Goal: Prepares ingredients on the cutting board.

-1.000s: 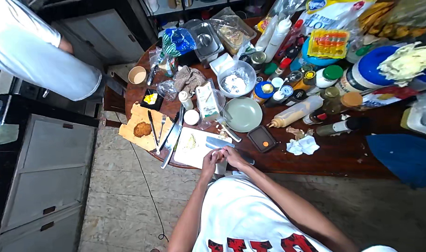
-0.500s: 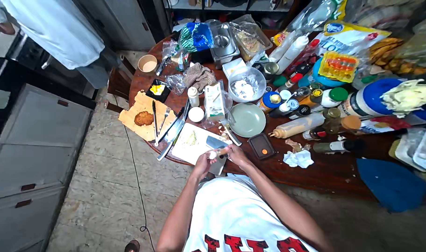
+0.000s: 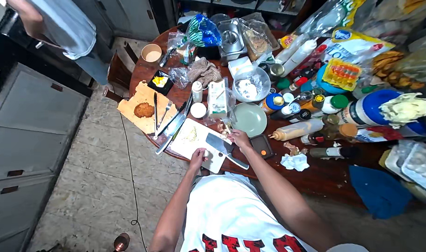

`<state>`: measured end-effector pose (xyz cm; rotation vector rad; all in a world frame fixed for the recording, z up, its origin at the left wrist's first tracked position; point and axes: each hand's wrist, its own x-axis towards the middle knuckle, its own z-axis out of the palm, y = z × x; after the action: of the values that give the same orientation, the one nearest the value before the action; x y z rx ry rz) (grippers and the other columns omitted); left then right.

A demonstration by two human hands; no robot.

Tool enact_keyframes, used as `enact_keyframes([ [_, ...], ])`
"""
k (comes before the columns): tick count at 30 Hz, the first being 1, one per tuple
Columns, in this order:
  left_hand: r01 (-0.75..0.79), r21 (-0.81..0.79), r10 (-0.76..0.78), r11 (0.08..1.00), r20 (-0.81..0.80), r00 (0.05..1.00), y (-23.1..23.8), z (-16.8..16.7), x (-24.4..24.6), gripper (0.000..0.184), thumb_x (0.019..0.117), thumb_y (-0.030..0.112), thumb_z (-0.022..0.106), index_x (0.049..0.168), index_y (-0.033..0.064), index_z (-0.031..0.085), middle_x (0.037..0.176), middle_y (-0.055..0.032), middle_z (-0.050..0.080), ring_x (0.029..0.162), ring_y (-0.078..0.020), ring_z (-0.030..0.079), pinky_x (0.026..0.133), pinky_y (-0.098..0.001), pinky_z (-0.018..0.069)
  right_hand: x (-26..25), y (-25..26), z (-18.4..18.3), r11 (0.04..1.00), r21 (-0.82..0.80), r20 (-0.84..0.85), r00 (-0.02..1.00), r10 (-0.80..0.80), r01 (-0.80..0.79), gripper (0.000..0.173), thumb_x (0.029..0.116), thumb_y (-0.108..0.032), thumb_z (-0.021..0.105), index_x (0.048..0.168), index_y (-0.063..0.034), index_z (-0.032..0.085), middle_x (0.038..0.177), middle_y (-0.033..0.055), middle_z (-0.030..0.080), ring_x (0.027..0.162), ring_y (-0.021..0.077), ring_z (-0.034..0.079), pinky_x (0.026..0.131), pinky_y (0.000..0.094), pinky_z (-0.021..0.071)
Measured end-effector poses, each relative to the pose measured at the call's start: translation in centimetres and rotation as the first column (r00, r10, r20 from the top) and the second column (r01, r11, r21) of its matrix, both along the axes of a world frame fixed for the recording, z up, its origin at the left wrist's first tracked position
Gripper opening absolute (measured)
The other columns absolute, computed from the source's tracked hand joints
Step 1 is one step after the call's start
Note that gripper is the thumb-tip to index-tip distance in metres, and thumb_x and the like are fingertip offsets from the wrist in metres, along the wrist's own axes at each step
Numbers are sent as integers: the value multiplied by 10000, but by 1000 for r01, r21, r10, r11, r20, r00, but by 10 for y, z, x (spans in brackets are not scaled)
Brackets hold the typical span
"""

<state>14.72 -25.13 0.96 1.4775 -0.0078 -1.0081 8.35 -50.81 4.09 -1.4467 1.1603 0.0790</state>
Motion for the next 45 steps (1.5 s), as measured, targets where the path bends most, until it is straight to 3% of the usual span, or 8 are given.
enact_keyframes([
  [4, -50, -53, 42, 997, -142, 989, -2, 0, 1, 372, 1118, 217, 388, 1363, -11, 551, 1094, -135, 675, 778, -164, 661, 719, -319, 575, -28, 17, -6, 880, -207, -223, 896, 384, -428, 351, 1014, -249, 614, 1301, -53, 666, 1187, 148, 721, 1084, 267, 703, 1002, 490, 548],
  [8, -62, -125, 43, 990, -146, 988, -1, 8, 5, 373, 1118, 227, 380, 1390, 20, 530, 1084, -110, 663, 770, -144, 638, 716, -302, 557, -73, 42, -27, 669, -367, -381, 761, 525, -646, 443, 969, -306, 676, 1342, -72, 628, 1319, 199, 619, 1262, 379, 578, 1068, 549, 489],
  [12, -80, -232, 41, 969, -169, 985, -3, 27, 9, 353, 1114, 207, 376, 1370, 17, 529, 1061, -99, 656, 821, -151, 636, 766, -313, 553, -103, 54, -43, 608, -439, -423, 749, 509, -661, 579, 919, -314, 762, 1406, -73, 562, 1376, 232, 570, 1276, 429, 556, 1058, 579, 480],
  [27, -50, -372, 3, 927, -127, 992, -10, 55, 10, 273, 1091, 151, 397, 1265, 15, 558, 1009, -79, 648, 831, -148, 631, 785, -322, 552, -108, 57, -52, 560, -417, -435, 698, 569, -716, 612, 880, -83, 705, 1455, -90, 497, 1348, 170, 629, 1264, 370, 592, 1082, 523, 477],
  [34, -76, -349, 19, 934, -162, 987, -5, 55, 8, 313, 1100, 166, 370, 1315, 8, 535, 1053, -98, 650, 857, -164, 647, 819, -338, 563, -114, 61, -43, 615, -384, -384, 725, 571, -688, 645, 870, -79, 685, 1478, -95, 473, 1423, 203, 558, 1268, 368, 597, 1044, 514, 518],
  [37, -39, -389, -7, 920, -117, 993, -4, 56, 6, 381, 1026, 99, 533, 1383, -29, 499, 1189, -148, 642, 942, -192, 657, 890, -372, 561, -111, 59, -37, 589, -439, -380, 735, 562, -678, 458, 930, -149, 654, 1380, -85, 593, 1336, 204, 608, 1249, 374, 594, 1065, 525, 494],
  [40, 46, -396, -56, 917, -14, 998, -5, 64, 5, 460, 962, 37, 626, 1392, -56, 488, 1277, -180, 627, 1012, -229, 675, 938, -408, 568, -90, 65, 2, 705, -499, -108, 844, 526, -503, 315, 1023, -267, 594, 1254, -84, 706, 1247, 138, 675, 1166, 255, 649, 1039, 416, 529],
  [45, 135, -348, -89, 928, 145, 985, -11, 74, 3, 423, 944, 4, 657, 1340, -72, 525, 1239, -205, 653, 1048, -278, 689, 945, -438, 585, -48, 85, 77, 946, -192, 289, 907, 308, -260, 311, 984, -287, 704, 1214, -81, 744, 1174, 61, 731, 1050, 118, 711, 940, 300, 603],
])
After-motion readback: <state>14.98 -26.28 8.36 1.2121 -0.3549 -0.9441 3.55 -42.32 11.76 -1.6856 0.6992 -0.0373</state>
